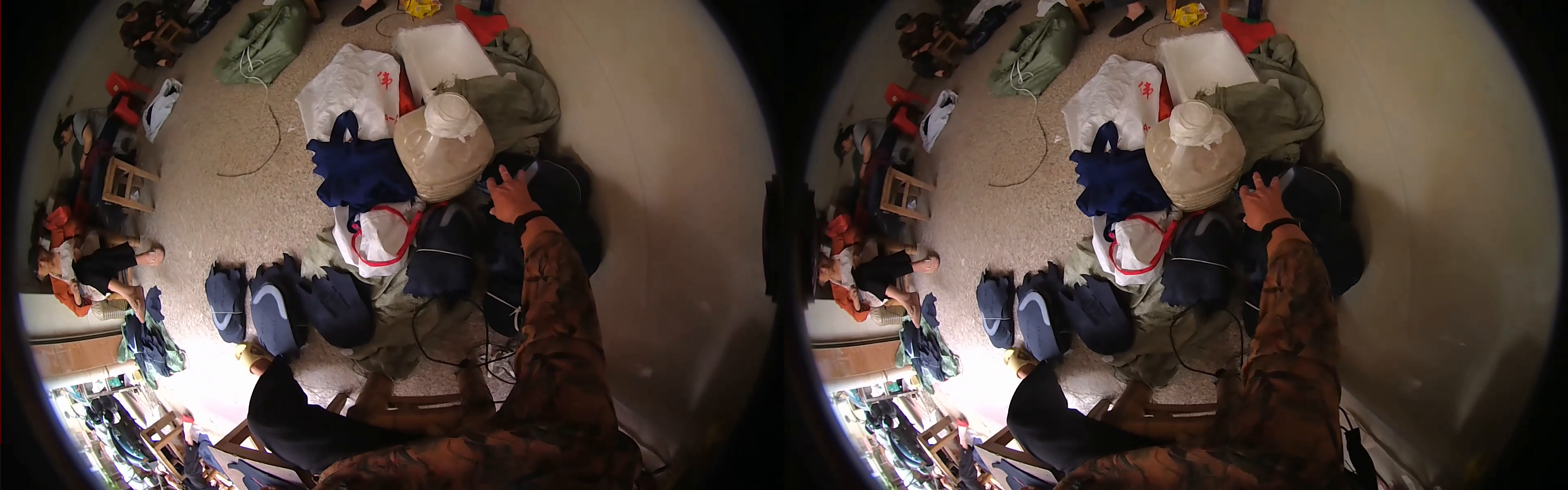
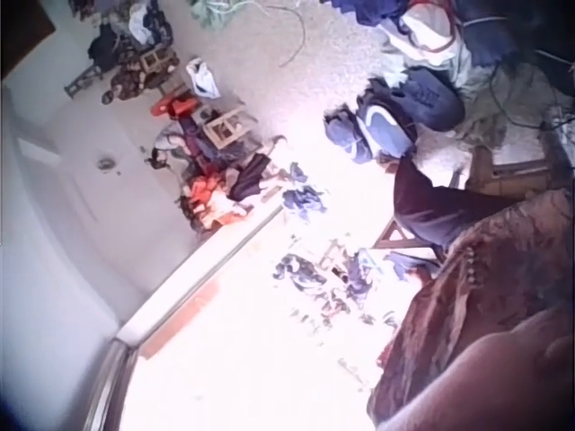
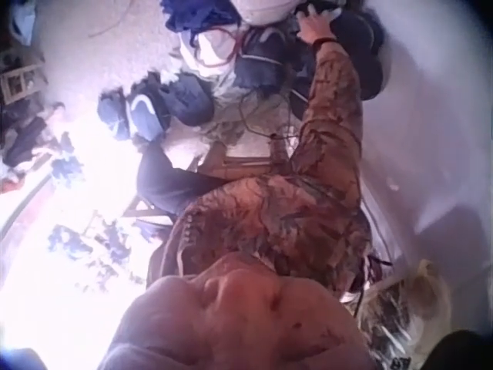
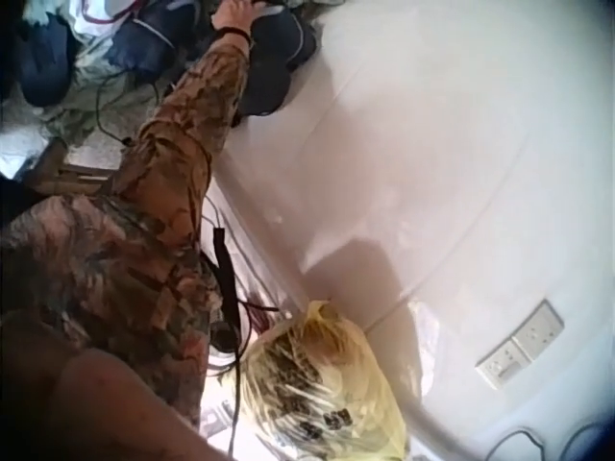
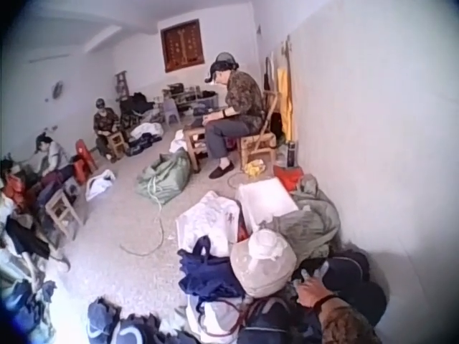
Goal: Hand-stitching a shoe upper component using a needle and thread.
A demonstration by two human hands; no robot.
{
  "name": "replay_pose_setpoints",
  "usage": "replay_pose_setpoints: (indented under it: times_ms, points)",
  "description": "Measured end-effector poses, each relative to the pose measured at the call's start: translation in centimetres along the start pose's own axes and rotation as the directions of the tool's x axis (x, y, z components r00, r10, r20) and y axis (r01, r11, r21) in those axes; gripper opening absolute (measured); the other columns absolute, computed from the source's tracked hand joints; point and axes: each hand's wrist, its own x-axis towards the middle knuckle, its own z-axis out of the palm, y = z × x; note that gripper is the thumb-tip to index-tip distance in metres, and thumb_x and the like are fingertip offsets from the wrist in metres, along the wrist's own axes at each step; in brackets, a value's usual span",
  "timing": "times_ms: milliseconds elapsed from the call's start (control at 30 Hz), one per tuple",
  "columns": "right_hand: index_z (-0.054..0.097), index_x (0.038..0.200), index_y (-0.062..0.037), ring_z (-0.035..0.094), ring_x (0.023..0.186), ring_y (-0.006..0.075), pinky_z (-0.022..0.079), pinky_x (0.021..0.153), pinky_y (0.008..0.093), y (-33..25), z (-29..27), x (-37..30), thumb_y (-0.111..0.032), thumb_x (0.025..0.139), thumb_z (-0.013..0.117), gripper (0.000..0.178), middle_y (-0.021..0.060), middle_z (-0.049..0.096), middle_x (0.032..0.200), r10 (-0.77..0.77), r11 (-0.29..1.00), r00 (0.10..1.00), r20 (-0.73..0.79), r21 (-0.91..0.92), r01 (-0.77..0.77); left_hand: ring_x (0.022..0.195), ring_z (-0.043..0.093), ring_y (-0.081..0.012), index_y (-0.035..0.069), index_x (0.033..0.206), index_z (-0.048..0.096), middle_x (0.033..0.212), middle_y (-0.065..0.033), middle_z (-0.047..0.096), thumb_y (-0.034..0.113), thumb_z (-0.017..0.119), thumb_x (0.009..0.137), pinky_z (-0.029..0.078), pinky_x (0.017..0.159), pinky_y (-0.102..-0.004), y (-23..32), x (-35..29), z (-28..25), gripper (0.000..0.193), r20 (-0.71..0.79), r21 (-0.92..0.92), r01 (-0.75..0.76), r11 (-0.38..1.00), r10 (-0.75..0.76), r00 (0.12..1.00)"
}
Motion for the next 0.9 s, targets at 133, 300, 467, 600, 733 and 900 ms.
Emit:
replay_pose_setpoints:
  times_ms: [133,300,467,600,733,900]
  points:
    - [0.052,0.121,-0.0029,0.029,0.131,0.0307,0.019,0.101,0.0615,0.9,0.6,2.0,-0.03,0.073,0.069,0.058,0.0148,0.061,0.112,-0.069,0.994,0.993,0.093,-0.075,0.076,0.083,0.056,-0.033,-0.001,0.097,0.052,0.087,-0.019,0.058,0.013,0.04,0.092,0.043,0.079,-0.036,2.3,3.5,2.4,0.019,0.044,-0.013,-0.019,1.0,0.02,0.999]
    - [0.068,0.099,-0.0105,0.041,0.118,0.0285,0.019,0.102,0.052,3.6,1.1,0.9,-0.031,0.072,0.063,0.034,0.0109,0.064,0.106,0.097,0.936,0.953,0.286,-0.351,0.01,0.083,0.056,-0.0324,-0.001,0.097,0.052,0.087,-0.0186,0.058,0.013,0.04,0.092,0.043,0.079,-0.0357,3.4,5.1,3.7,0.019,0.06,-0.024,-0.02,1.0,0.022,0.998]
    - [0.068,0.096,-0.0105,0.041,0.118,0.0252,0.023,0.098,0.049,4.1,2.2,-2.5,-0.02,0.077,0.053,0.027,0.0099,0.065,0.1,0.137,0.95,0.967,0.214,-0.305,-0.068,0.082,0.055,-0.0317,-0.001,0.097,0.051,0.087,-0.0181,0.058,0.013,0.039,0.092,0.043,0.079,-0.0353,4.0,5.2,4.4,0.019,0.081,-0.031,-0.022,0.999,0.024,0.996]
    - [0.066,0.101,-0.0074,0.04,0.119,0.0254,0.023,0.098,0.0499,3.6,2.2,-3.5,-0.016,0.078,0.049,0.03,0.0119,0.065,0.098,0.162,0.969,0.967,0.194,-0.216,-0.119,0.082,0.055,-0.0312,0.0,0.097,0.051,0.087,-0.0177,0.057,0.012,0.039,0.092,0.042,0.079,-0.0351,4.1,4.9,4.5,0.018,0.084,-0.035,-0.033,0.999,0.035,0.996]
    - [0.063,0.107,-0.0055,0.038,0.123,0.0269,0.023,0.098,0.0513,3.5,2.4,-3.9,-0.015,0.078,0.048,0.034,0.0148,0.063,0.105,0.191,0.974,0.961,0.2,-0.16,-0.161,0.082,0.055,-0.0306,0.0,0.097,0.051,0.087,-0.0173,0.057,0.012,0.039,0.092,0.042,0.08,-0.0348,3.9,4.4,4.3,0.018,0.087,-0.027,-0.033,0.999,0.036,0.996]
    - [0.062,0.11,-0.0032,0.034,0.128,0.0284,0.023,0.097,0.0538,3.9,3.3,-4.4,-0.014,0.077,0.048,0.038,0.0196,0.058,0.117,0.216,0.972,0.97,0.111,-0.121,-0.203,0.082,0.055,-0.03,0.0,0.097,0.051,0.087,-0.0169,0.057,0.012,0.038,0.092,0.042,0.08,-0.0344,3.5,4.0,3.9,0.018,0.085,-0.021,-0.036,0.999,0.037,0.996]
